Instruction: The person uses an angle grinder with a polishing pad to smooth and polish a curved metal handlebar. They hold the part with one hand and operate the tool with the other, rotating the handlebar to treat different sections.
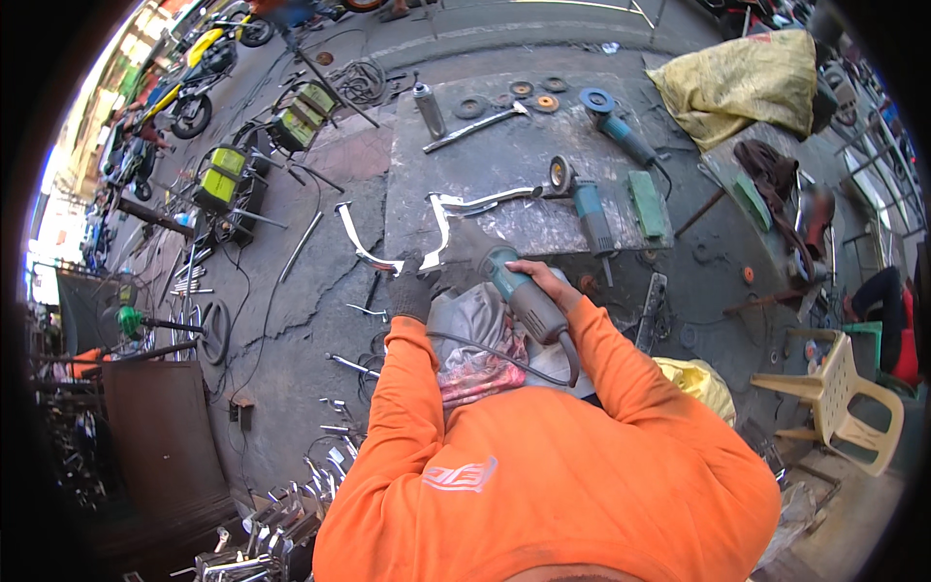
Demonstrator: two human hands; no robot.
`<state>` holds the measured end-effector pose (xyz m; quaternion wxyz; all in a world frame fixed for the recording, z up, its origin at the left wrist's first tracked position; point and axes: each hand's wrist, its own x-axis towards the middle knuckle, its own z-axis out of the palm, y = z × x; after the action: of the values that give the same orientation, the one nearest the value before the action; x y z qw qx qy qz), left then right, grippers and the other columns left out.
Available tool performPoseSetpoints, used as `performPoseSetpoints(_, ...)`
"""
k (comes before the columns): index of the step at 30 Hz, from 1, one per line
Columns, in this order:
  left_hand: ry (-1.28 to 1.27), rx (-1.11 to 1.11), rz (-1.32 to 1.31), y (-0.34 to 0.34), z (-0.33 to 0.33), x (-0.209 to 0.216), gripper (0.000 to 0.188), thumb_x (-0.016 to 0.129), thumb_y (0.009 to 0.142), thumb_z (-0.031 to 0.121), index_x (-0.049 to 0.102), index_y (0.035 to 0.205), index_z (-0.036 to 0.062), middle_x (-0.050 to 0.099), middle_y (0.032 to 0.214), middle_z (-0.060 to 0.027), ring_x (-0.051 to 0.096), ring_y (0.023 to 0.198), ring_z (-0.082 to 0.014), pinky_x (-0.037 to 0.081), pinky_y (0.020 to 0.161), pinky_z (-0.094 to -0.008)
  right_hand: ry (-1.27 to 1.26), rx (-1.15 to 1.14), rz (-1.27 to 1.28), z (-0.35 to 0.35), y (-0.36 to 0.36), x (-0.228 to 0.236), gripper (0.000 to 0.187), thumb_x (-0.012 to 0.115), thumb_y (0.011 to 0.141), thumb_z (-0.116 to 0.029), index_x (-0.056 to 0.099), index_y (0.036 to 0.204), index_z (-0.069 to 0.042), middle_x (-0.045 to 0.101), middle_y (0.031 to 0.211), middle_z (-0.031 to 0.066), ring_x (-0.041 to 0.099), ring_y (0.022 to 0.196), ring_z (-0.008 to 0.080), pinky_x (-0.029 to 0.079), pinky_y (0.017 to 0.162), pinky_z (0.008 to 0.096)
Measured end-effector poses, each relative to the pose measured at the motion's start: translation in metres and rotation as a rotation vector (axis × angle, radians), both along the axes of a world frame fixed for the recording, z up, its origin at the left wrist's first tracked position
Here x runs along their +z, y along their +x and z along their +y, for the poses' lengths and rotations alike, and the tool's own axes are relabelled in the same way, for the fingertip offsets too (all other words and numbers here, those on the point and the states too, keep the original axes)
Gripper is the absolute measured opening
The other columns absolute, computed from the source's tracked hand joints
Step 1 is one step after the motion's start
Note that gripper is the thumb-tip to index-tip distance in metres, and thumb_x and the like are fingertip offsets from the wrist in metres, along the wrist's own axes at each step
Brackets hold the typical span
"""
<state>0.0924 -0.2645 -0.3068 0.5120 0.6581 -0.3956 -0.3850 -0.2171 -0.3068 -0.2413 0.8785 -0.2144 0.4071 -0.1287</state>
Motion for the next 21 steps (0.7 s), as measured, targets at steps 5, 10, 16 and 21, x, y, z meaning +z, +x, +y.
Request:
performPoseSetpoints(5,0.014,-0.06,-0.174,0.007,0.019,-0.025,0.024,0.06,0.098,0.005,0.064,0.12,-0.0044,0.065,0.118,-0.0144,0.064,0.104,-0.0223,0.057,0.092,-0.0347,-0.036,0.026,0.04,-0.006,0.021,0.002,0.053,0.067,0.088,-0.05,0.062,0.112,-0.003,0.068,0.084,0.0147,0.067,0.059,0.0264,0.056,0.053,0.0396)
performPoseSetpoints(10,0.06,-0.058,-0.244,-0.001,0.029,0.002,0.025,0.068,0.096,0.014,0.068,0.116,-0.0012,0.071,0.109,-0.0167,0.067,0.101,-0.027,0.056,0.088,-0.0392,-0.027,0.007,-0.01,-0.008,0.035,-0.006,0.055,0.067,0.088,-0.05,0.061,0.113,-0.001,0.068,0.085,0.0147,0.067,0.06,0.0257,0.057,0.054,0.0387)
performPoseSetpoints(16,0.083,-0.077,-0.757,-0.008,0.036,0.016,0.027,0.075,0.09,0.015,0.073,0.116,0.0088,0.073,0.102,-0.0257,0.07,0.102,-0.038,0.053,0.085,-0.0431,-0.081,-0.048,-0.003,0.005,0.042,-0.019,0.053,0.069,0.088,-0.048,0.061,0.112,-0.001,0.068,0.085,0.0137,0.066,0.061,0.0237,0.057,0.056,0.0367)
performPoseSetpoints(21,-0.045,0.029,-0.35,-0.002,0.027,-0.02,0.031,0.075,0.087,0.008,0.072,0.118,0.0055,0.073,0.108,-0.0199,0.07,0.099,-0.0293,0.055,0.087,-0.0395,-0.073,-0.037,0.009,0.009,0.044,-0.02,0.052,0.07,0.088,-0.047,0.062,0.111,-0.001,0.067,0.085,0.0126,0.066,0.062,0.0227,0.056,0.057,0.035)
